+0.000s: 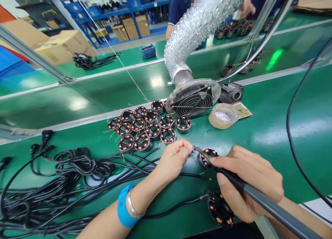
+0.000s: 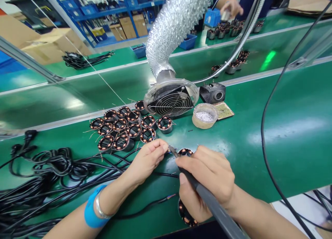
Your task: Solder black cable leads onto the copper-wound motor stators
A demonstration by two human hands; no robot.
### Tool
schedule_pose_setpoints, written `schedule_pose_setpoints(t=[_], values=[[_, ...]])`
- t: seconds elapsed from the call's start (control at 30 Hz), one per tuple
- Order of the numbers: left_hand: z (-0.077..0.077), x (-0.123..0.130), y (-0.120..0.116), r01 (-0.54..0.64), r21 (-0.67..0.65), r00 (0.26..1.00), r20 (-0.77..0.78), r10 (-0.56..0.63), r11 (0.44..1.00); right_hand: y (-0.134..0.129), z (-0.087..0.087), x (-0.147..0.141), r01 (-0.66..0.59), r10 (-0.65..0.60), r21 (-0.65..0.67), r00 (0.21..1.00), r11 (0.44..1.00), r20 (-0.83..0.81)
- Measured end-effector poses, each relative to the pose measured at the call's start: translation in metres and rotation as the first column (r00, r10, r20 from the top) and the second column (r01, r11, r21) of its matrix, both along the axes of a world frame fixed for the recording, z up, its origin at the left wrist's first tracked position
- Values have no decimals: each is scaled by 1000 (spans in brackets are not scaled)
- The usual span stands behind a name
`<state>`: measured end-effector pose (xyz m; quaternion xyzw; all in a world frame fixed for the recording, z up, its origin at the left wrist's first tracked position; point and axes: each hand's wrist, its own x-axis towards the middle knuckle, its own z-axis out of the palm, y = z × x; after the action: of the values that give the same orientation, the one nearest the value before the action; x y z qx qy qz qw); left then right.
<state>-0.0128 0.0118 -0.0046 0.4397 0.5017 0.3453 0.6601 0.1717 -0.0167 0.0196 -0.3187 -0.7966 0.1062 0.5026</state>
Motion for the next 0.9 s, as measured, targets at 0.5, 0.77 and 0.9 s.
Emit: schedule_pose_setpoints(t=[0.5,0.77,0.9], values=[[4,1,0,-15,-23,999,29,16,1000,-2,0,6,15,-18,-65,999,998,-39],[3,1,0,-15,-21,1000,19,15,1000,0,0,5,34,-37,-58,998,998,-54],[2,1,-1,5,16,1000,1,-5,1000,1,1,4,36,-38,-35,997,999,-69]])
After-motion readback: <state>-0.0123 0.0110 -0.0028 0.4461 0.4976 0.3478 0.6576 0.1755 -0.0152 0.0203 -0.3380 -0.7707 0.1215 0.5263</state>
